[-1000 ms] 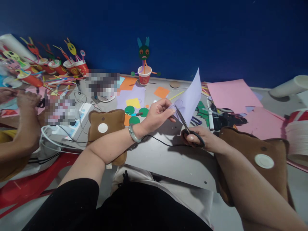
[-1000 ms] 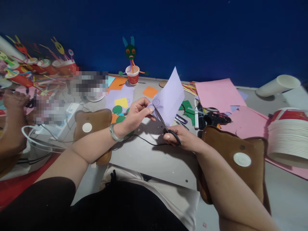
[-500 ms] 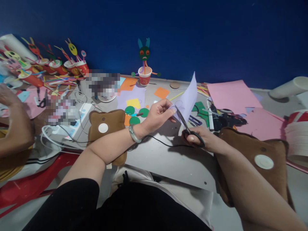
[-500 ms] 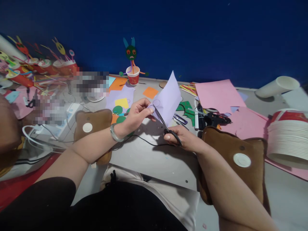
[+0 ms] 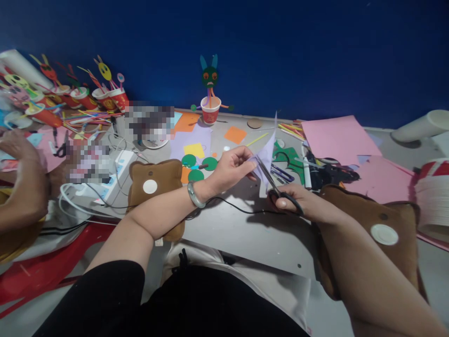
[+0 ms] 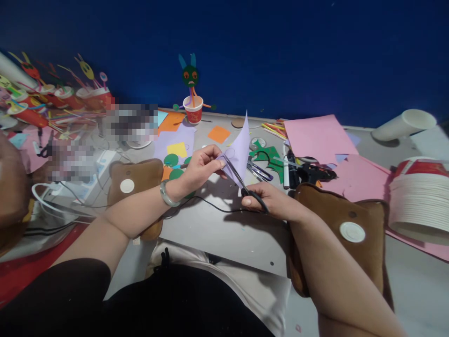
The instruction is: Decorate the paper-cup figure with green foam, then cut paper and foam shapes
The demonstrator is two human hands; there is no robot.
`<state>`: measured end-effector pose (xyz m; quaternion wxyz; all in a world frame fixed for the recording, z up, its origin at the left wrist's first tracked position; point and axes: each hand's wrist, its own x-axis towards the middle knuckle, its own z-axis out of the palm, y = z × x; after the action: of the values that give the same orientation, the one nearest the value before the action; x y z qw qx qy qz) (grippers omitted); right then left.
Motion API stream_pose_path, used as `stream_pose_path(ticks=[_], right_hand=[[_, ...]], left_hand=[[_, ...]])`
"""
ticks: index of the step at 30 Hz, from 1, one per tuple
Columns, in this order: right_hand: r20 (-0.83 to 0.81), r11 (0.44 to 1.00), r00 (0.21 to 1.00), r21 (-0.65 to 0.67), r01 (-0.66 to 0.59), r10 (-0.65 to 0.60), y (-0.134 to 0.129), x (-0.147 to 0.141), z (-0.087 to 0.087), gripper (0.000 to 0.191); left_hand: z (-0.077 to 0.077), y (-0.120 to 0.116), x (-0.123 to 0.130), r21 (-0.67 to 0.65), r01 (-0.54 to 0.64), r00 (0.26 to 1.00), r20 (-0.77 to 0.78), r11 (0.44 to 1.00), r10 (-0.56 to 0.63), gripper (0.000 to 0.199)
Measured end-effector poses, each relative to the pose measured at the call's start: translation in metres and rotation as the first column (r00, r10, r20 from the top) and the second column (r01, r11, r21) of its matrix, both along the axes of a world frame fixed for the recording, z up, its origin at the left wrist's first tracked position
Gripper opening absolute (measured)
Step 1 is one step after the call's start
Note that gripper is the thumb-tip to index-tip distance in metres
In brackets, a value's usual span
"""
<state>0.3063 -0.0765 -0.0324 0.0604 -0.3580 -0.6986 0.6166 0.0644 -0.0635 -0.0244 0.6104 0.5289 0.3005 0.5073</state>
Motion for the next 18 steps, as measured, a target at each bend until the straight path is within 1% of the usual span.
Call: stream_pose_path(ticks=[8,18], right_hand=[[0.003,1.0,1.0,-0.005,-0.004,0.004,0.001,0.001,0.005,0.074],[0.015,1.0,1.0,-0.007,0.02,-0.02,0.0018,0.0008,0.0076,0.073]], left_hand=[[0.0009,0.0005,-0.0012,-0.003,0.04,0.999,-0.019,0.999,-0.04,0.048],[0.0036,-0.0004,-0.0017,-0.017,0.05,0.998,-0.03,0.999,-0.051,0.055]])
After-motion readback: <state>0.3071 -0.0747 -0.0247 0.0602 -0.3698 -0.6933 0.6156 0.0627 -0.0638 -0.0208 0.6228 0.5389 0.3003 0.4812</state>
